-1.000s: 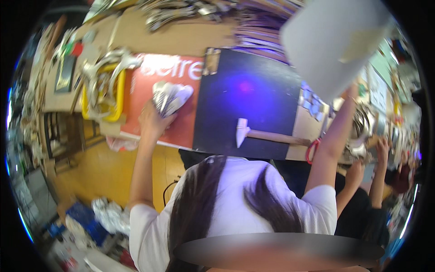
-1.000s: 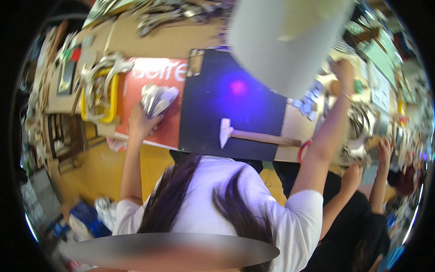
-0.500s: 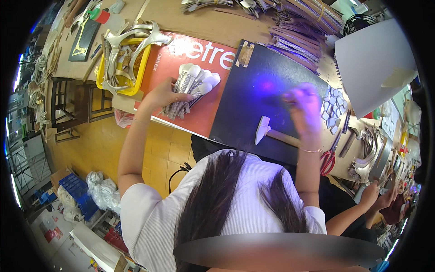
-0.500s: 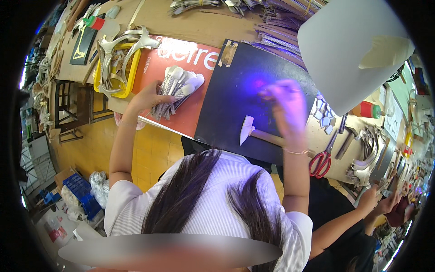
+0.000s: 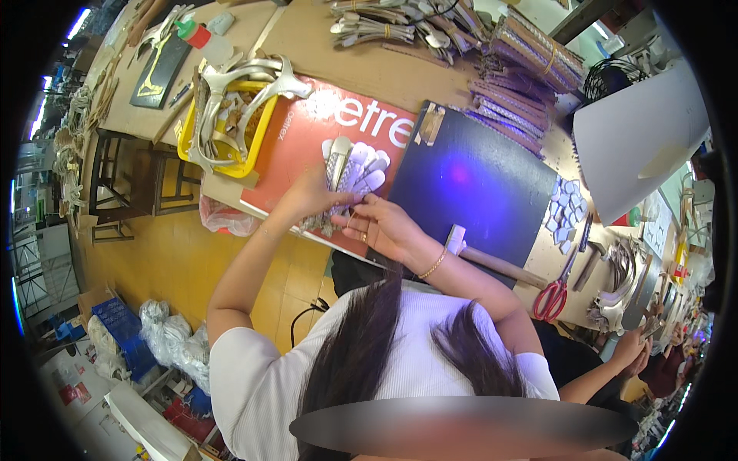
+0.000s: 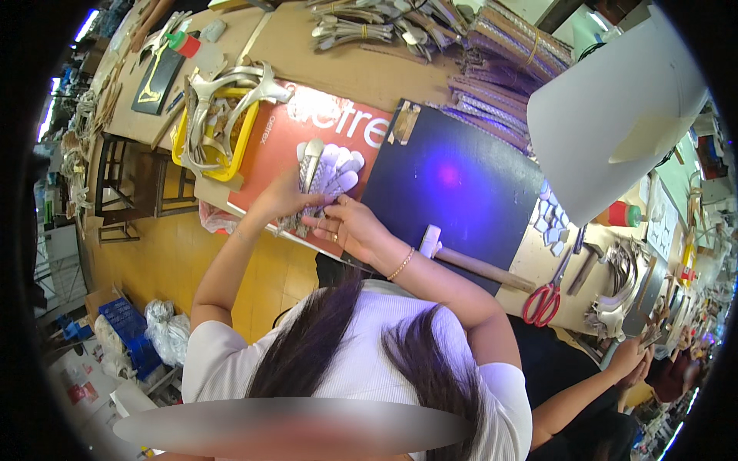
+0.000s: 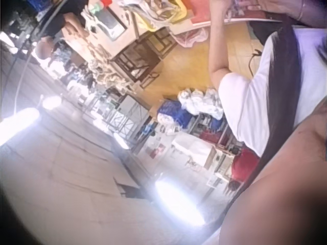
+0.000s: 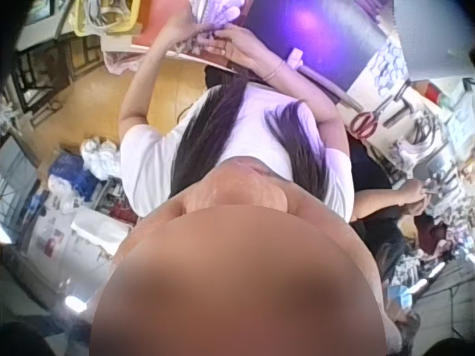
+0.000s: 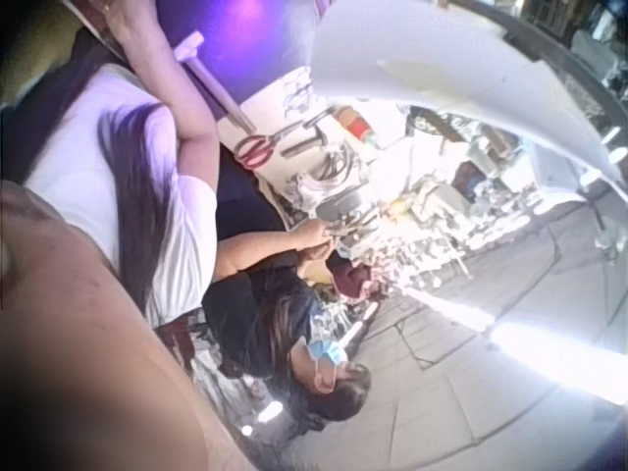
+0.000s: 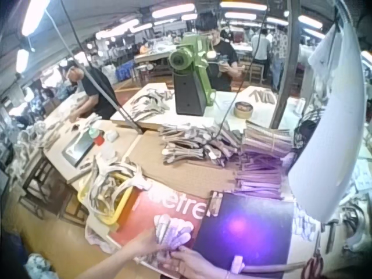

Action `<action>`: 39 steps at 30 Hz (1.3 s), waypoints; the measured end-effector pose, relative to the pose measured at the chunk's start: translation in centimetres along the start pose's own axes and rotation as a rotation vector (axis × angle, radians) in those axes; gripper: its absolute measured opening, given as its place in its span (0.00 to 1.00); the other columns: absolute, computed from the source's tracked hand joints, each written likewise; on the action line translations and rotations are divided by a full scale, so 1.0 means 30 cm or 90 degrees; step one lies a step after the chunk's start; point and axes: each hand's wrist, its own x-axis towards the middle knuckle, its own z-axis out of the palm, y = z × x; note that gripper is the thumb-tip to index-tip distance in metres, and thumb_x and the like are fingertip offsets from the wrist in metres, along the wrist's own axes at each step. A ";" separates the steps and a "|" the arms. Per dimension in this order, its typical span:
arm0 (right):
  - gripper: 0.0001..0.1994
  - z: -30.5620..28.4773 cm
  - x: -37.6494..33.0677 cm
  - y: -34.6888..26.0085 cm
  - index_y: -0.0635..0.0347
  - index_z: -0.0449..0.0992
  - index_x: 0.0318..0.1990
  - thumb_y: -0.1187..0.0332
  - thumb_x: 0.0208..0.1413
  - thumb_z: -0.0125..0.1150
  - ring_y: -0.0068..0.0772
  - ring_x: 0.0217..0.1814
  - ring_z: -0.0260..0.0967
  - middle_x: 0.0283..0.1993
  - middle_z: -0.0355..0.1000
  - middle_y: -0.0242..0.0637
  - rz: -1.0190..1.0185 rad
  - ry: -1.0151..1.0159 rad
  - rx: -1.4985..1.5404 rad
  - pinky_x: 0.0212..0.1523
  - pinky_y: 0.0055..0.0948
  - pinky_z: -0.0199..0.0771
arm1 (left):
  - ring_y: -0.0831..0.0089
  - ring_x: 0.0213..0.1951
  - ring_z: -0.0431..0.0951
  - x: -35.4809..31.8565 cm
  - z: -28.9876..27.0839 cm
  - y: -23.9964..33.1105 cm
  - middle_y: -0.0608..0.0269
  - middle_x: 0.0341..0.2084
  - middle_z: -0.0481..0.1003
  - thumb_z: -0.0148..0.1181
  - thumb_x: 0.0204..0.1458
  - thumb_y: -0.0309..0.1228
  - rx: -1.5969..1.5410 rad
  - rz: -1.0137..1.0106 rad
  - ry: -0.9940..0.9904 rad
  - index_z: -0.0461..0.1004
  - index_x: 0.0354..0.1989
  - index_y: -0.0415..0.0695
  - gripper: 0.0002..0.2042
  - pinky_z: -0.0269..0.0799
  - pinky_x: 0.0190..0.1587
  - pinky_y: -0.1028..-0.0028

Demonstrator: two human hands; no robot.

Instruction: The person repeatedly picks up small silver decorative pieces, places them on a black work surface, and uses a hammer to tap them flat. They then use scissors to trim attached ribbons or straps. The person stacks the finished pieces and continues the cycle with new items.

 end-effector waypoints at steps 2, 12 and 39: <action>0.14 -0.001 0.010 -0.001 0.55 0.60 0.57 0.77 0.66 0.40 0.45 0.58 0.73 0.56 0.66 0.36 -0.002 0.009 -0.034 0.45 0.34 0.75 | 0.59 0.45 0.81 0.006 -0.007 0.002 0.46 0.42 0.80 0.76 0.41 0.41 -0.003 -0.009 -0.024 0.72 0.53 0.35 0.32 0.75 0.48 0.64; 0.14 -0.015 0.035 0.002 0.63 0.62 0.52 0.63 0.68 0.54 0.23 0.31 0.71 0.39 0.71 0.36 -0.118 0.058 -0.216 0.33 0.27 0.71 | 0.70 0.38 0.80 -0.034 -0.018 0.011 0.56 0.39 0.78 0.71 0.50 0.35 -0.483 -0.123 -0.147 0.67 0.56 0.36 0.28 0.79 0.41 0.70; 0.38 -0.134 -0.265 -0.280 0.58 0.56 0.62 0.54 0.51 0.72 0.36 0.55 0.72 0.65 0.63 0.45 -0.627 0.078 -0.269 0.57 0.34 0.72 | 0.57 0.40 0.82 0.084 0.239 0.248 0.45 0.50 0.75 0.73 0.39 0.35 -0.848 0.124 -0.210 0.63 0.62 0.33 0.40 0.85 0.39 0.62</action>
